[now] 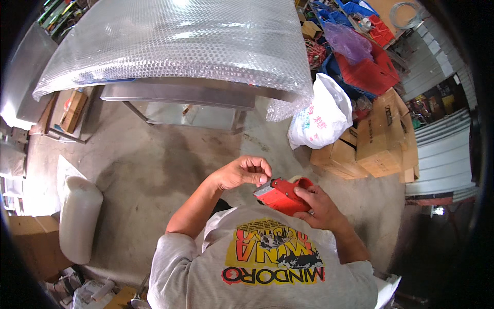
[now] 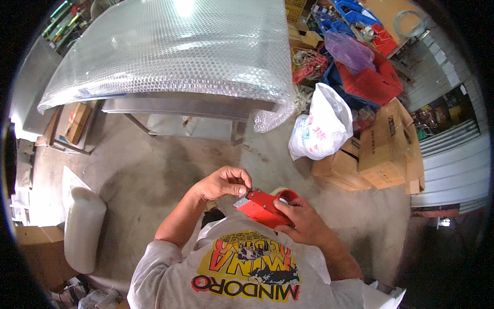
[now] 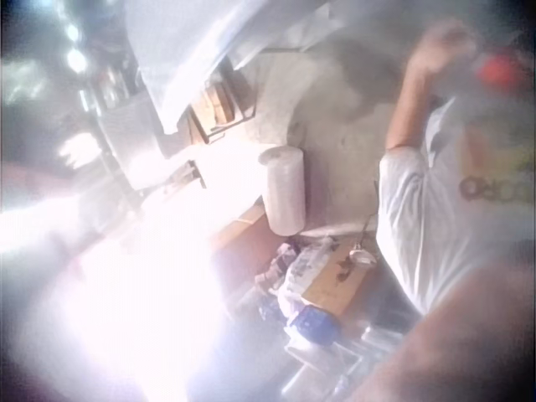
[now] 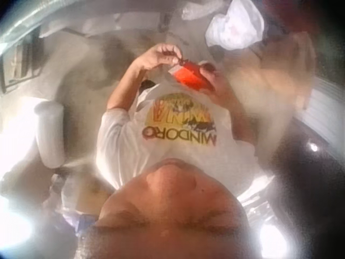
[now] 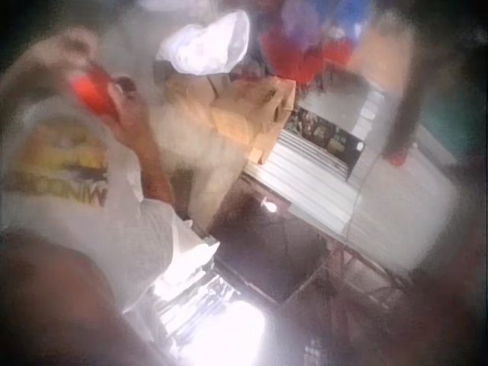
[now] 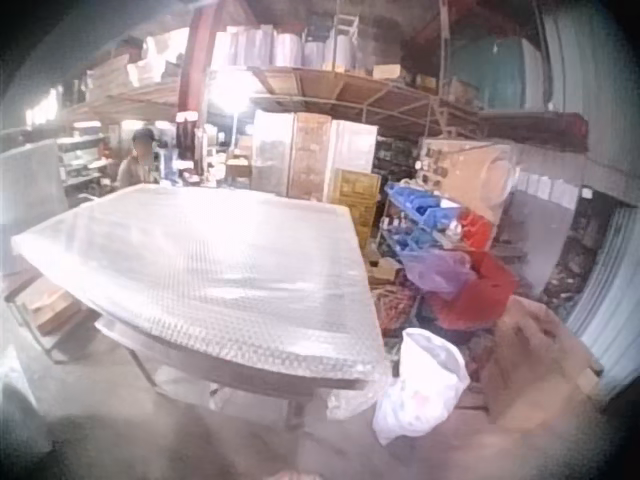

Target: The person wraps a large rectangular object with bubble wrap and secures it using a handheld tape dispenser. They repeatedly apply tape along the edges and seams to hold the wrap in place.

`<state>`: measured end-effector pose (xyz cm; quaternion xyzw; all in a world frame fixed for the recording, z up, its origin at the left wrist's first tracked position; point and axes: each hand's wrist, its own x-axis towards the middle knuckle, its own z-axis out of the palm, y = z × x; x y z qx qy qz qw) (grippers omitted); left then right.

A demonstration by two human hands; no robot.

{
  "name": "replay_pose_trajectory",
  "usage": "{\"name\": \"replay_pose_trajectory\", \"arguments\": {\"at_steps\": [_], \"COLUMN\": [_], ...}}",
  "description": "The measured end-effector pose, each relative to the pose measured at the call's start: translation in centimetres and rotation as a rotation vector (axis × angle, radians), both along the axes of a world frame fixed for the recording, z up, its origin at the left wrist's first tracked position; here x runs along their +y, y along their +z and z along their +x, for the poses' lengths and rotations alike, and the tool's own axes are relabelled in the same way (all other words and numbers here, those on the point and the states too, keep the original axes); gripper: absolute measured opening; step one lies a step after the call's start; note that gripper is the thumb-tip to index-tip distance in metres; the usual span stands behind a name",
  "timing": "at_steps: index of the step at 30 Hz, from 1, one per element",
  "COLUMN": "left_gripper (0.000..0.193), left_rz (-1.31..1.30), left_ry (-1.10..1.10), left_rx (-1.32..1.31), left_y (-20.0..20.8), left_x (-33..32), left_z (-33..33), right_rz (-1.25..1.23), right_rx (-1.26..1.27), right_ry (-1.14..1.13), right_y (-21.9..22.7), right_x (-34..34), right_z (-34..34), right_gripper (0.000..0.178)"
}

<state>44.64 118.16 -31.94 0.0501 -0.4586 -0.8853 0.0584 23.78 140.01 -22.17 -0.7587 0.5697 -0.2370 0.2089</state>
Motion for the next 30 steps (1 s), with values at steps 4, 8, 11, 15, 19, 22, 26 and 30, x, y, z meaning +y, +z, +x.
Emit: {"name": "replay_pose_trajectory", "arguments": {"at_steps": [4, 8, 11, 15, 19, 22, 26, 30], "left_gripper": [0.025, 0.040, 0.042, 0.039, 0.028, 0.018, 0.010, 0.019], "left_rz": [0.006, -0.023, -0.148, -0.388, -0.036, 0.000, -0.121, -0.469], "left_ry": [-0.069, -0.204, -0.264, -0.431, -0.515, -0.647, -0.529, -0.421], "left_rx": [0.013, 0.075, 0.010, -0.208, -0.518, -0.617, -0.561, -0.384], "left_y": [-0.6, -0.7, -0.7, -0.5, -0.2, -0.2, -0.7, -0.4], "left_x": [-2.6, -3.9, -4.1, -3.6, -2.3, -0.8, 1.7, 2.8], "left_z": [1.5, 2.0, 1.5, 0.1, -0.2, 0.5, 2.0, 2.9], "right_rz": [0.123, 0.205, 0.229, 0.407, 0.368, 0.339, 0.137, 0.079], "right_rx": [0.015, 0.060, 0.117, 0.292, 0.411, 0.375, 0.292, 0.233], "right_ry": [-0.100, -0.226, -0.337, -0.396, -0.418, -0.414, -0.433, -0.467], "right_y": [0.8, 1.9, 2.2, 2.2, 1.3, 0.3, -2.3, -5.2], "right_x": [-0.8, -0.6, 0.0, 1.6, 4.0, 6.2, 8.8, 9.3], "right_z": [4.1, 7.0, 8.8, 10.7, 12.6, 13.6, 14.4, 15.4], "right_gripper": [0.073, 0.071, 0.067, 0.061, 0.055, 0.054, 0.055, 0.059]}}
